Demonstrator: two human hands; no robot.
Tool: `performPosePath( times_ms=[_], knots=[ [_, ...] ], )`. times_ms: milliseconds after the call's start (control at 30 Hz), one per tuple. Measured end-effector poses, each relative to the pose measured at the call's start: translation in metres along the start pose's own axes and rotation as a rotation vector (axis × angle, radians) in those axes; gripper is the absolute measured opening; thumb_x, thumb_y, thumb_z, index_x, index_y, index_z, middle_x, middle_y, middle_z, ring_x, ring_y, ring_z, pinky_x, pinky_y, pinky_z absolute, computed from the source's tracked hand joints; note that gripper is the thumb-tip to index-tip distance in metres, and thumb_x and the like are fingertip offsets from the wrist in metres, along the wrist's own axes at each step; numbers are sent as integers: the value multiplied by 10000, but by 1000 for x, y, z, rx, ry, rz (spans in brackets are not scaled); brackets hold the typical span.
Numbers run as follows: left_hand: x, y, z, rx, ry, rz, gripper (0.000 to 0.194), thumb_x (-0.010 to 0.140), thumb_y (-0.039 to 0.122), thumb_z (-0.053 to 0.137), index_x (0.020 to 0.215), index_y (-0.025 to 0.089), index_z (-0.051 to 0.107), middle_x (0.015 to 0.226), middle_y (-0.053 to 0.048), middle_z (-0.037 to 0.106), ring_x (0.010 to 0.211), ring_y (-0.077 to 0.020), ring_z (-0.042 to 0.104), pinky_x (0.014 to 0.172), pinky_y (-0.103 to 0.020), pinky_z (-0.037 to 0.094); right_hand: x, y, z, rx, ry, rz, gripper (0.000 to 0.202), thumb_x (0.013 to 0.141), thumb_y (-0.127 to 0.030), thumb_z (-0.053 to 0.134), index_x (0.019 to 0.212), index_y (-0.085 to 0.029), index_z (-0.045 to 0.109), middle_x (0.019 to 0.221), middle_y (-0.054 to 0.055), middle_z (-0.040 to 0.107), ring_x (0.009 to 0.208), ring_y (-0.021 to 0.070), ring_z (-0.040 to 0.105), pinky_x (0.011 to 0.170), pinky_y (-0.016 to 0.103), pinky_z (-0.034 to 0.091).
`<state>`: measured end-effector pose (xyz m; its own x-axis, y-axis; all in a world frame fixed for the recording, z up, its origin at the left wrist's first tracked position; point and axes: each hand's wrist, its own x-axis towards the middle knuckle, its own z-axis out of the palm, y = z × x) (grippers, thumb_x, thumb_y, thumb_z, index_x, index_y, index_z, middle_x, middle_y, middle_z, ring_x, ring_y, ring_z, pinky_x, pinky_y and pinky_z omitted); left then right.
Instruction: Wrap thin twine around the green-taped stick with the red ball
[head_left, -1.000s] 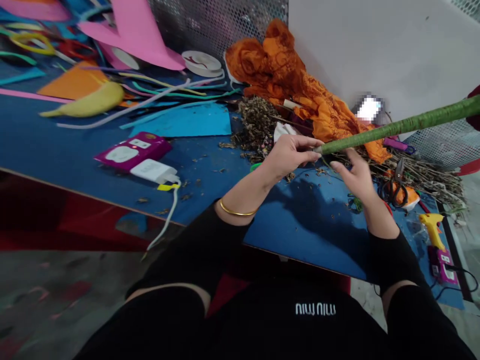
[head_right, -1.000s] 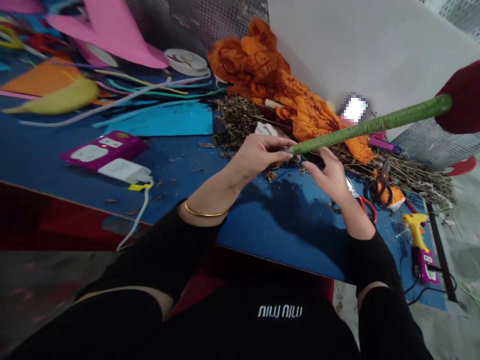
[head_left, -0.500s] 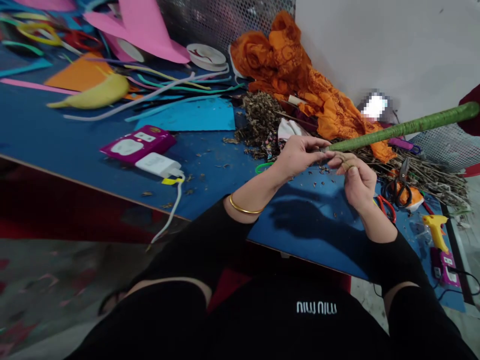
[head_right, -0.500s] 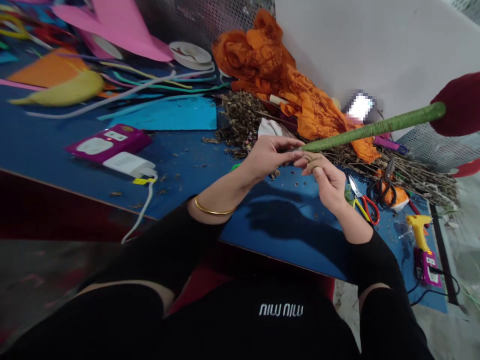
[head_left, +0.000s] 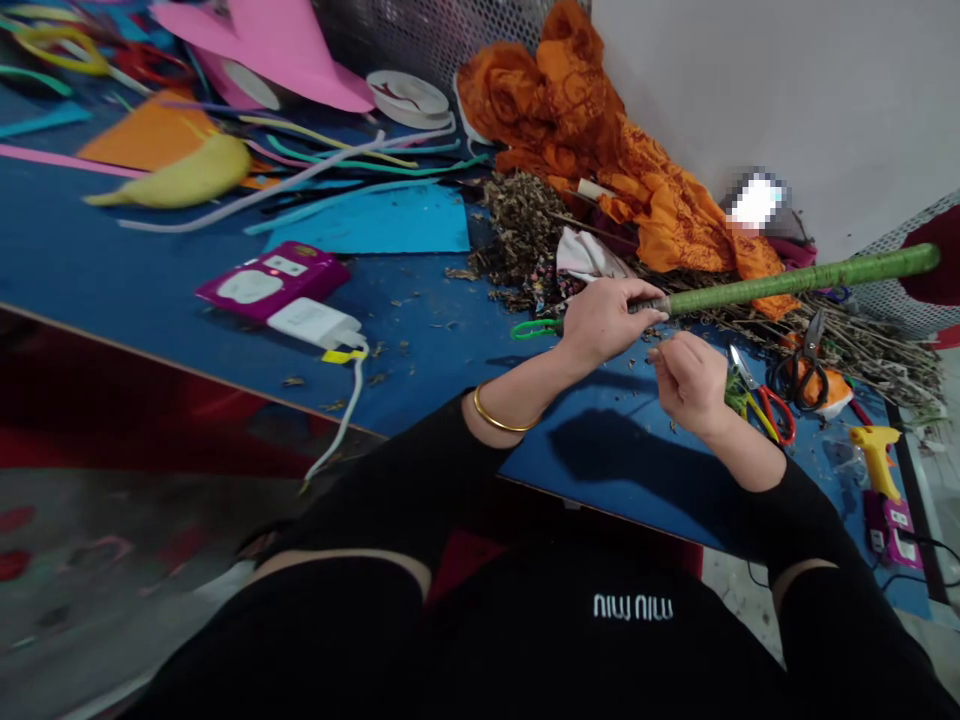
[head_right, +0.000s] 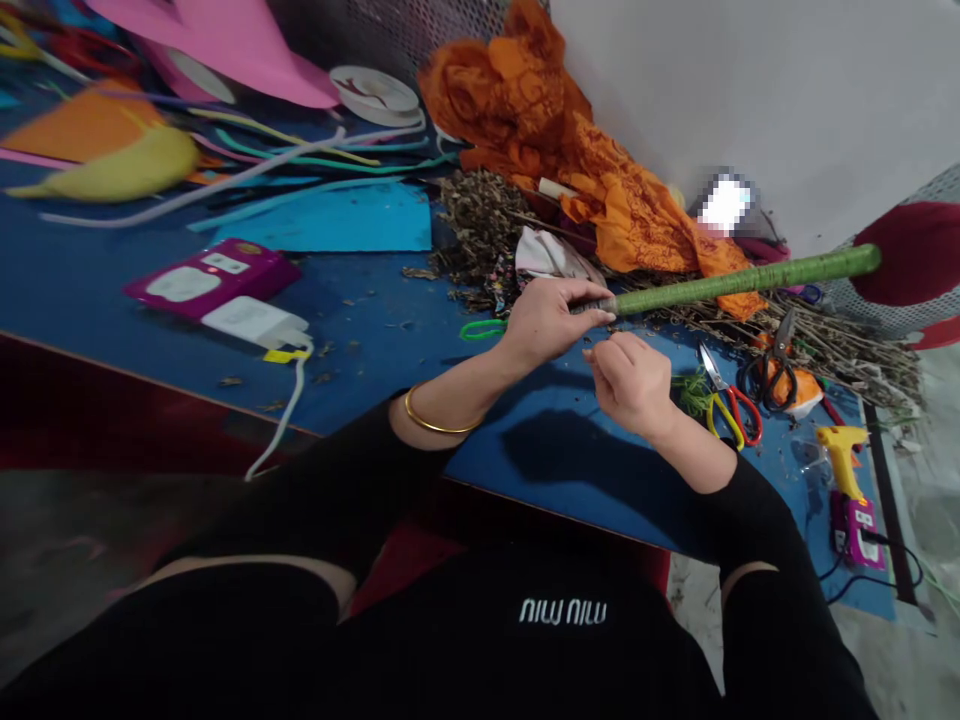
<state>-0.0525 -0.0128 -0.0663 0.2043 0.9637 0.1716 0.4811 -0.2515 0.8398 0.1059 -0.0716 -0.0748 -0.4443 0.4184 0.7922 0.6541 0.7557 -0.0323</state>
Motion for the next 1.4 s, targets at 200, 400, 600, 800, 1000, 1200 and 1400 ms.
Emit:
performPosePath(
  times_ms=[200,400,600,800,1000,1200,1400],
  knots=[
    [-4,7,-3,163,-5,-14,332,899,325,725,1206,314,852,1117,-15,853,1059,-266,766,901,-344,547,12,11,-15,71,-10,2,317,1110,-278,457,842,-218,613,791,43,676,802,156,672,722,296,552],
    [-4,6,2,259,-22,1,298,884,353,767,1165,336,864,1041,-20,852,980,-282,753,808,-354,519,26,29,-39,234,27,217,367,1097,-423,513,838,-230,686,895,63,745,939,206,716,872,404,604],
    [-4,-2,7,222,-4,87,244,858,355,799,1089,334,876,936,-11,846,841,-240,726,749,-323,506,22,30,-32,563,30,437,411,1086,-482,529,798,-221,661,821,39,687,679,137,665,599,306,552],
    [-7,0,6,272,-25,106,260,879,363,806,1130,334,866,1102,-36,858,1009,-304,768,801,-367,525,22,40,-21,605,89,458,426,1069,-528,555,789,-213,624,853,40,680,821,165,735,722,330,589],
    [-10,3,8,339,-59,103,266,891,346,781,1143,323,865,1126,-46,857,1059,-320,781,784,-367,515,17,46,-14,561,57,380,402,1087,-493,529,818,-221,654,875,42,707,879,167,722,799,347,591],
    [-13,2,10,349,-32,179,265,903,343,732,1126,286,864,1098,-57,860,1030,-304,786,757,-355,509,12,54,-10,481,-19,466,430,1092,-551,480,868,-227,652,935,48,721,916,174,719,843,353,569],
    [-16,-5,17,398,60,341,329,898,285,661,1170,268,844,1089,-56,857,988,-279,778,758,-348,517,13,58,-13,324,-145,518,553,1057,-690,444,840,-224,647,871,42,722,829,159,663,789,322,500]
  ],
)
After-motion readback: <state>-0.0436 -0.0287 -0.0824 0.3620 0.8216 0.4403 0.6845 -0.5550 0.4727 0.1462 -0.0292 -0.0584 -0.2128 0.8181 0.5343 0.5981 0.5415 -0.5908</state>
